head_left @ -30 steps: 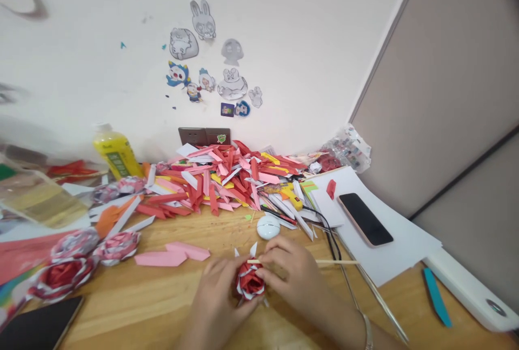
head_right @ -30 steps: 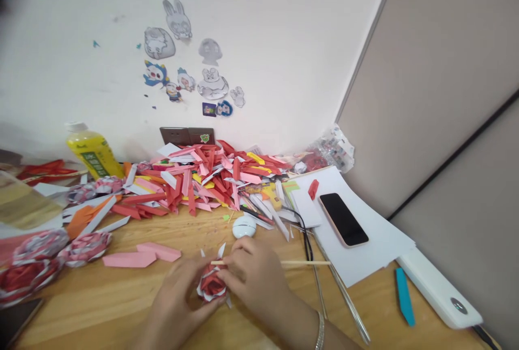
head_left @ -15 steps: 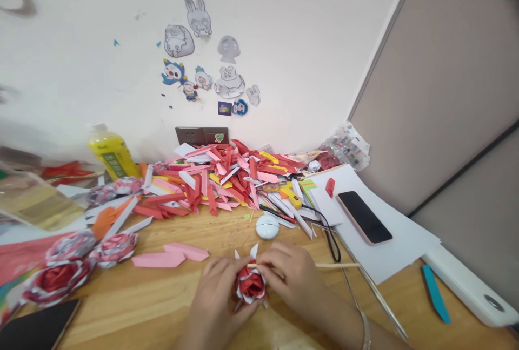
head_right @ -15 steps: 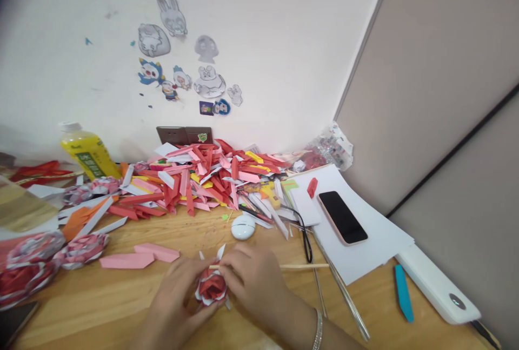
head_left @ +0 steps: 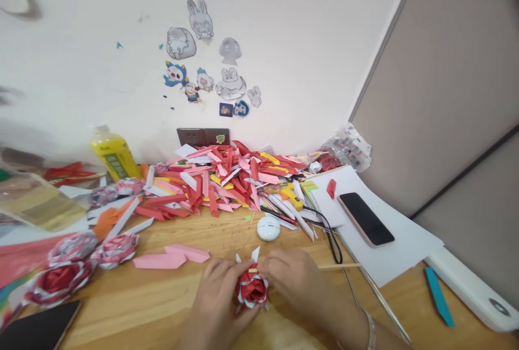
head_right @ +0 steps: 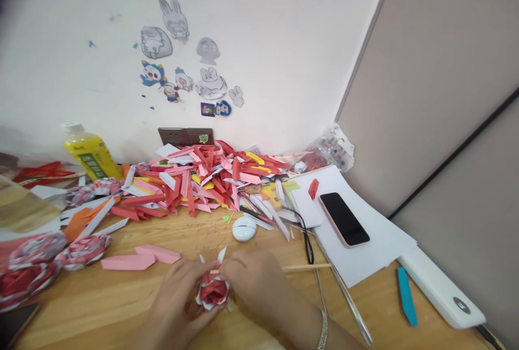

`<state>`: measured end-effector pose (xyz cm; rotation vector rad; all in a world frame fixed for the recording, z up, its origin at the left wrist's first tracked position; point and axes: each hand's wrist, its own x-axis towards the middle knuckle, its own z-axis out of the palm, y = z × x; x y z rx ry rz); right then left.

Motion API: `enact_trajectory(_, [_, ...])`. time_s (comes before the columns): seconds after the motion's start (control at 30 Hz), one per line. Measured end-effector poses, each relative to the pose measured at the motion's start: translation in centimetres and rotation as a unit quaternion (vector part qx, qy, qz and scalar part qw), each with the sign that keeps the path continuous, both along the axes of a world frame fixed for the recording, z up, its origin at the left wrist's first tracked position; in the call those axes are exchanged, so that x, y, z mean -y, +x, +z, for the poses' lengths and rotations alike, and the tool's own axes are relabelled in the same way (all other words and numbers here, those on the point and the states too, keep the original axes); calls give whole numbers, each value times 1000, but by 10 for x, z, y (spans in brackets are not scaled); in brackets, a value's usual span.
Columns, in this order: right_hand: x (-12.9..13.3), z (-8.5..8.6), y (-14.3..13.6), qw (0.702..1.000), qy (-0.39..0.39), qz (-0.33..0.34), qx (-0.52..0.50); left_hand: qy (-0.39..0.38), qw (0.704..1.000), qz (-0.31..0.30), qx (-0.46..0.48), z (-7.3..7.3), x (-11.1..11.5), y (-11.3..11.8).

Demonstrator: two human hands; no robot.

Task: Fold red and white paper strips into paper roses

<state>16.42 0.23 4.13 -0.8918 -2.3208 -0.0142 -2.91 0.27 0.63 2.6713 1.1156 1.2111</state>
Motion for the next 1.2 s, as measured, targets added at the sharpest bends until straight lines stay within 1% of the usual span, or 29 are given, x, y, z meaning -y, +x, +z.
enact_trajectory(0.1, [0, 3, 1, 999, -36, 8, -8, 1, 1000, 3, 6, 1, 0, 1])
enact_trajectory(0.17, [0, 6, 1, 995, -90, 4, -36, 5, 1000, 4, 14, 2, 0, 2])
enact_trajectory(0.27, [1, 10, 0, 982, -171, 5, -86, 16, 1000, 1, 18, 4, 0, 3])
enact_trajectory(0.33, [2, 11, 0, 977, -193, -1, -94, 16, 1000, -4, 11, 3, 0, 2])
enact_trajectory(0.4, [2, 10, -1, 979, -189, -14, -80, 7, 1000, -6, -3, 1, 1, 0])
enact_trajectory(0.63, [3, 4, -2, 992, -122, -31, -27, 3, 1000, -6, -20, -1, 1, -2])
enact_trajectory(0.87, [3, 5, -2, 991, -121, -49, 7, 4, 1000, -1, -11, 1, 1, 0])
enact_trajectory(1.0, [4, 8, -4, 993, -107, -45, 0, 3, 1000, -3, -2, 3, 1, 1])
enact_trajectory(1.13, [6, 13, -3, 991, -107, -80, -30, 6, 1000, -6, 8, 4, -1, 0])
enact_trajectory(1.2, [8, 14, -2, 990, -106, -83, -43, 9, 1000, -5, 6, 3, -1, 0])
